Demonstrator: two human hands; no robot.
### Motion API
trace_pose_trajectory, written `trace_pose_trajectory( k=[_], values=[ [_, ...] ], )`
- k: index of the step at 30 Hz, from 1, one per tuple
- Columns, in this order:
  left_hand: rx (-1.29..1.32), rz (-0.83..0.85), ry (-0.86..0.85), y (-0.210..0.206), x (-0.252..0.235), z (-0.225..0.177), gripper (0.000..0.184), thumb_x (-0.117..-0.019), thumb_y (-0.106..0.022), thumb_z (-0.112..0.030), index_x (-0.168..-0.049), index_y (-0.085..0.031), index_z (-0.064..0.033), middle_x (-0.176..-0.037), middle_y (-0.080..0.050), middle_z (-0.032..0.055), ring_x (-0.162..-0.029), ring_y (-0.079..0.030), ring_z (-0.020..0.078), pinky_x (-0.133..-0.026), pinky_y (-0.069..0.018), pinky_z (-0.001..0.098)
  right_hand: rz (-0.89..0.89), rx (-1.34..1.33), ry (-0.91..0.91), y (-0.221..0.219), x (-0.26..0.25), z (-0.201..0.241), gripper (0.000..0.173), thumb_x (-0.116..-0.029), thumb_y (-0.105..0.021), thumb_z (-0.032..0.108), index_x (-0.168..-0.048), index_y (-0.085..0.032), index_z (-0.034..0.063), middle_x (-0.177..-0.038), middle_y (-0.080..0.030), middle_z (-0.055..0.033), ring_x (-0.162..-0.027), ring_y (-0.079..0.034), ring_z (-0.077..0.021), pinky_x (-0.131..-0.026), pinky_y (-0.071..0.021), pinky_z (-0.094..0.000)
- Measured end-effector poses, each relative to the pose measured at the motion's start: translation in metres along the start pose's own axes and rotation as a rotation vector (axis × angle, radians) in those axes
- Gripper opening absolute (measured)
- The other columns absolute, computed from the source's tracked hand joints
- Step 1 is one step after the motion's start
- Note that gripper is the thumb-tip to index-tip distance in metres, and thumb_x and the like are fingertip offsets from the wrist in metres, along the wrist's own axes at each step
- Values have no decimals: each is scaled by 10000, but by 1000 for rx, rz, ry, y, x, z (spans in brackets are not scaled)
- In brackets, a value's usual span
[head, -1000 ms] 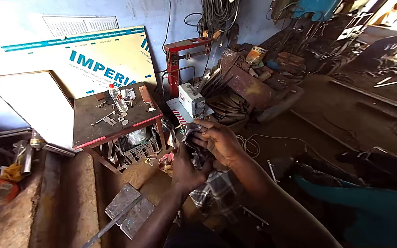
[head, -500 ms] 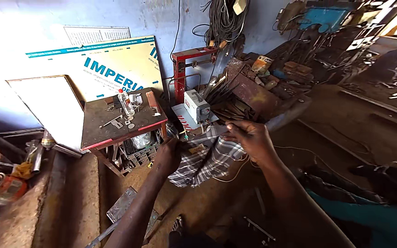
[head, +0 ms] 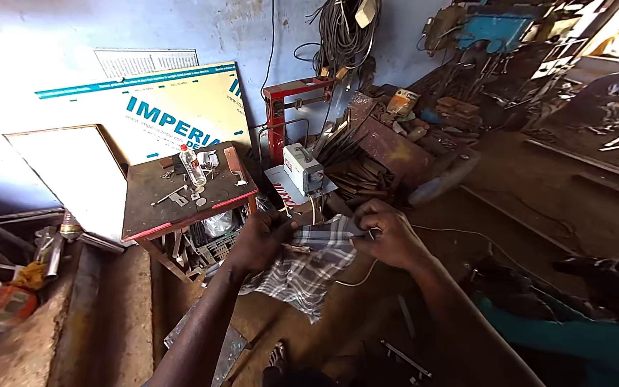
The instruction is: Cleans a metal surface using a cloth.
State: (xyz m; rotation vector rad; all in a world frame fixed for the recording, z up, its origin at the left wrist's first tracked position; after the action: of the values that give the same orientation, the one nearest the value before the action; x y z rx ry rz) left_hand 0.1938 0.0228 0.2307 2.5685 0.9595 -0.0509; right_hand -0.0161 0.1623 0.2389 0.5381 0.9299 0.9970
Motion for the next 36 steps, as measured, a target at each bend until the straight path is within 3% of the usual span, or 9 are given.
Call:
trace_pose_trajectory(
  k=[3, 6, 8, 12, 15, 20, 23, 27, 36],
  values=[
    [34, 58, -17, -3, 2, -6, 184, -1023, -633, -176, -903, -702, -54, -673, -629, 56, -536, -559, 126, -489, -465, 264, 122, -410, 38, -17, 3, 8, 256, -570, -795, 17, -690, -595, 122, -1116, -721, 7, -919, -678, -88, -684, -582, -298],
    [42, 83, -21, -4, 5, -14, 176, -1029, -626, -167, -914, -702, -57, -672, -623, 57, -524, -546, 116, -470, -452, 245, 340, -965, -228, -48, 11, 10, 538, -678, -744, 21, -1206, -661, 89, -1056, -738, -85, -855, -710, -156, -702, -604, -308],
    [36, 80, -39, -2, 5, -16, 177, -1033, -618, -160, -915, -698, -55, -673, -627, 61, -517, -547, 118, -460, -447, 240, 443, -1052, -298, -63, 15, 12, 605, -738, -780, 113, -1328, -647, 110, -1055, -731, -93, -864, -709, -136, -751, -611, -299],
    [36, 81, -29, 4, 1, -12, 189, -1034, -619, -160, -899, -695, -50, -673, -626, 48, -537, -559, 109, -487, -462, 233, 380, -874, -212, -68, 9, 16, 30, -877, -738, 46, -896, -756, 31, -718, -686, -34, -616, -604, -62, -599, -528, -222],
    [39, 86, -36, 9, -1, -9, 172, -1019, -644, -163, -904, -695, -47, -677, -625, 48, -545, -555, 109, -495, -461, 240, 281, -694, 13, -59, -4, 18, 92, -881, -761, 131, -819, -719, 77, -701, -662, 15, -595, -587, -39, -556, -502, -209],
    [-57, 271, -91, -2, 1, -6, 192, -807, -880, -176, -956, -787, -101, -740, -713, 15, -581, -615, 95, -529, -533, 251, 184, -605, 276, -51, -11, 34, 52, -887, -739, 120, -886, -727, 70, -881, -713, 7, -709, -650, -48, -616, -574, -224],
    [-204, 281, -144, -3, -1, -7, 58, -902, -791, -158, -861, -786, -118, -717, -702, -30, -597, -610, 47, -555, -522, 242, 230, -443, 258, -60, -12, 38, 115, -930, -705, 121, -1024, -759, 81, -834, -723, 49, -688, -644, 2, -628, -566, -194],
    [-260, 196, -190, -2, -3, -3, 51, -941, -730, -139, -919, -762, -106, -921, -671, -22, -817, -632, 65, -738, -560, 248, 276, -354, 221, -71, -11, 38, 126, -967, -652, 138, -956, -760, 75, -811, -698, 32, -702, -624, -7, -661, -547, -211],
    [-105, 153, 16, -23, -3, 18, 104, -977, -716, -212, -965, -764, -120, -813, -715, -28, -679, -647, 71, -641, -562, 269, 159, -425, 17, -80, -5, 22, 159, -1010, -628, 204, -1073, -740, 111, -866, -730, 31, -755, -674, -29, -719, -586, -257]
  ],
)
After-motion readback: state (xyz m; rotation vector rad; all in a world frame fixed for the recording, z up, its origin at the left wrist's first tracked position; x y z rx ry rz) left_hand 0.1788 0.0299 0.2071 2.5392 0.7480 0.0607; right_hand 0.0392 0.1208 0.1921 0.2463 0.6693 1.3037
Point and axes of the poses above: each hand's wrist, its own x-axis away from the middle knuckle, its own y-axis out of the back of the hand, z = x × y, the point moved 8 cm from there along -x, towards the middle knuckle
